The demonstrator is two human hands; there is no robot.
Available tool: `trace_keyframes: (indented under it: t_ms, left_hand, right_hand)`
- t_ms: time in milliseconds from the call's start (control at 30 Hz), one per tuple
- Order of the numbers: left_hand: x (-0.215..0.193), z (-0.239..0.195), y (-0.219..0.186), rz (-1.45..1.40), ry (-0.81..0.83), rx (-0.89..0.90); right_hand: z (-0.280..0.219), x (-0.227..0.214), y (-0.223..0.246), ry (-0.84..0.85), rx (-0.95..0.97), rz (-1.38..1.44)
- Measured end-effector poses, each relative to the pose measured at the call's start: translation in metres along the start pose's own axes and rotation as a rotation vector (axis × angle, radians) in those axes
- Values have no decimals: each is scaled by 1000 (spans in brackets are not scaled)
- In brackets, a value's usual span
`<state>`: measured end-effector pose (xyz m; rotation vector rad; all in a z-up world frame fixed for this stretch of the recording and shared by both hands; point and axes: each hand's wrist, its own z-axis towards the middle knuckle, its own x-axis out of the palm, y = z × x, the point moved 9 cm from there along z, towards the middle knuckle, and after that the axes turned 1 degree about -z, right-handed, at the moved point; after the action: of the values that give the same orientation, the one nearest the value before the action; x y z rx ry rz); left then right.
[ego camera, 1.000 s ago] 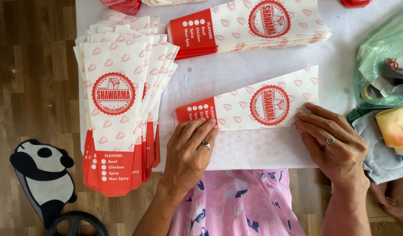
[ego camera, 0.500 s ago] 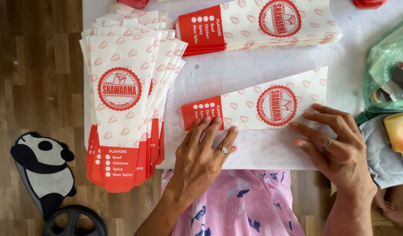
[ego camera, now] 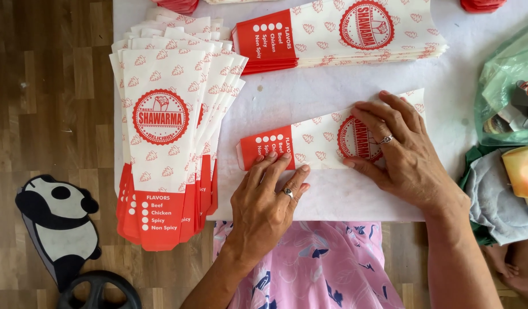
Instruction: Applying glue to paper bags and stacking them neatly on a table.
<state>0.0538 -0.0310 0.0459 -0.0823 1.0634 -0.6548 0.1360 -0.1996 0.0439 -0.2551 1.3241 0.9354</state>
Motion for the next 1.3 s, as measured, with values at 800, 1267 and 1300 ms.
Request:
trace_keyframes:
  t_ms: [800,1267,1300]
  left_hand:
    - [2,3,45,91,-40,-382]
    - [-4,-2,48,21,-31,-398]
    - [-4,-3,48,33,-32,-396]
  right_hand:
    - [-6,-7,-7,-83,34,-37]
    - [-19,27,-37,-606,673,1574]
    - [-32,17,-56,-718,708,1560]
